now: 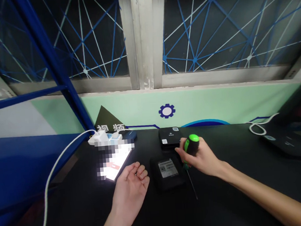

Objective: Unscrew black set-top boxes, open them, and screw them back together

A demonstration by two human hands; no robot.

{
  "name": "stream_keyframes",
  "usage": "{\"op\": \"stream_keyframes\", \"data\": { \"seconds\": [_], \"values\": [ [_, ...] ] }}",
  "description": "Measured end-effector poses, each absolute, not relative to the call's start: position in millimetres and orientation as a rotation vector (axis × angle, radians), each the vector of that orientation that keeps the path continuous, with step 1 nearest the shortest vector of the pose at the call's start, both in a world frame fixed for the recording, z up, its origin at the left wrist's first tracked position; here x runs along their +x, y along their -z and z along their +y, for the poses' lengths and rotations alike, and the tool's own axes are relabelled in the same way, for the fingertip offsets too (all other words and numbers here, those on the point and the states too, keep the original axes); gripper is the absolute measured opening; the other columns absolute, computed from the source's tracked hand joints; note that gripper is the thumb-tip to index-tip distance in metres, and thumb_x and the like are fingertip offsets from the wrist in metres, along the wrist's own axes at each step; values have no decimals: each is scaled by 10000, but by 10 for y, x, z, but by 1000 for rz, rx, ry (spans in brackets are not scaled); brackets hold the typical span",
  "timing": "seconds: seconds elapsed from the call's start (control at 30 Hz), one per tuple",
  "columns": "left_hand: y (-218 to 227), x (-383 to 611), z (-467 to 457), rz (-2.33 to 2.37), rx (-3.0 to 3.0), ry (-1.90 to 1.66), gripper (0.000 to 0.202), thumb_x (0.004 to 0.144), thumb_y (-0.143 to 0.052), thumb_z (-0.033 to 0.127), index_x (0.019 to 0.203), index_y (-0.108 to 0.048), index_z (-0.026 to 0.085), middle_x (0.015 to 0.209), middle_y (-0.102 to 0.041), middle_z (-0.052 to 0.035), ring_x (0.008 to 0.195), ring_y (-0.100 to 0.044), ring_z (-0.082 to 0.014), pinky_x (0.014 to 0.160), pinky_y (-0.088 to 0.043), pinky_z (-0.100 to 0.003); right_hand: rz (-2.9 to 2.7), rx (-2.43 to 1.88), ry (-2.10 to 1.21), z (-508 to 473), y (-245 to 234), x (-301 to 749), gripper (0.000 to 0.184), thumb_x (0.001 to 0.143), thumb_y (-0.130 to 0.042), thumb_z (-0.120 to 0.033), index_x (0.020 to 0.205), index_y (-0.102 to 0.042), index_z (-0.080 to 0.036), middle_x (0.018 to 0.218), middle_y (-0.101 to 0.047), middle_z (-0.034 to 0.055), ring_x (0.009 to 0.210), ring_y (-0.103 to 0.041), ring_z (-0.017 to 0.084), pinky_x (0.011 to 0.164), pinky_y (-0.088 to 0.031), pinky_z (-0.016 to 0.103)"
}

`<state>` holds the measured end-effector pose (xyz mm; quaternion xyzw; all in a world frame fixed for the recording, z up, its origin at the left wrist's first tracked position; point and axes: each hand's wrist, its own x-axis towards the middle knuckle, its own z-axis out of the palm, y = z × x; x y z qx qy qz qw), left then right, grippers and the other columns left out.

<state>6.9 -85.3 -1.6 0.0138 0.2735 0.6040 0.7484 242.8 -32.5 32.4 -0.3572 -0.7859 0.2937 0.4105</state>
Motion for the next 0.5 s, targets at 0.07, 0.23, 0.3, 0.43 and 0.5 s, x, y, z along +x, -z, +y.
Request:
{"op": "stream_keyframes", "data": {
  "seconds": [0.07, 0.23, 0.3, 0.43, 0.5],
  "values": [
    [17, 69, -851, 598, 27, -1324, 150, 903, -508, 86, 769, -501, 152, 697, -381, 29, 551, -417, -82, 486, -403, -213, -2064, -900, -569, -291, -353, 2393, 387, 921, -611, -333, 583, -480, -196, 522, -498, -28, 462, -422, 91, 474, -345, 264],
    [13, 67, -847, 596, 23, -1321, 143, 909, -501, 94, 777, -504, 149, 695, -383, 28, 548, -419, -82, 482, -401, -211, -2040, -939, -478, -264, -359, 2358, 438, 949, -573, -375, 563, -483, -188, 561, -533, -7, 472, -423, 96, 489, -339, 273],
    [10, 67, -850, 601, 22, -1321, 144, 908, -498, 91, 776, -506, 148, 691, -384, 29, 542, -419, -80, 481, -401, -210, -2010, -970, -537, -270, -370, 2370, 419, 953, -568, -391, 592, -516, -185, 571, -552, -5, 448, -425, 93, 469, -340, 269],
    [17, 69, -854, 602, 21, -1317, 144, 903, -508, 92, 772, -511, 150, 680, -395, 29, 536, -434, -82, 476, -407, -212, -2046, -949, -644, -285, -415, 2419, 356, 955, -569, -382, 658, -552, -185, 602, -569, -5, 484, -491, 111, 493, -394, 265],
    [24, 65, -853, 622, 31, -1325, 134, 899, -517, 90, 780, -523, 150, 683, -433, 20, 535, -455, -83, 479, -425, -213, -2086, -907, -719, -286, -435, 2450, 301, 950, -580, -361, 704, -560, -189, 627, -579, -5, 523, -525, 121, 503, -417, 256]
  ]
}}
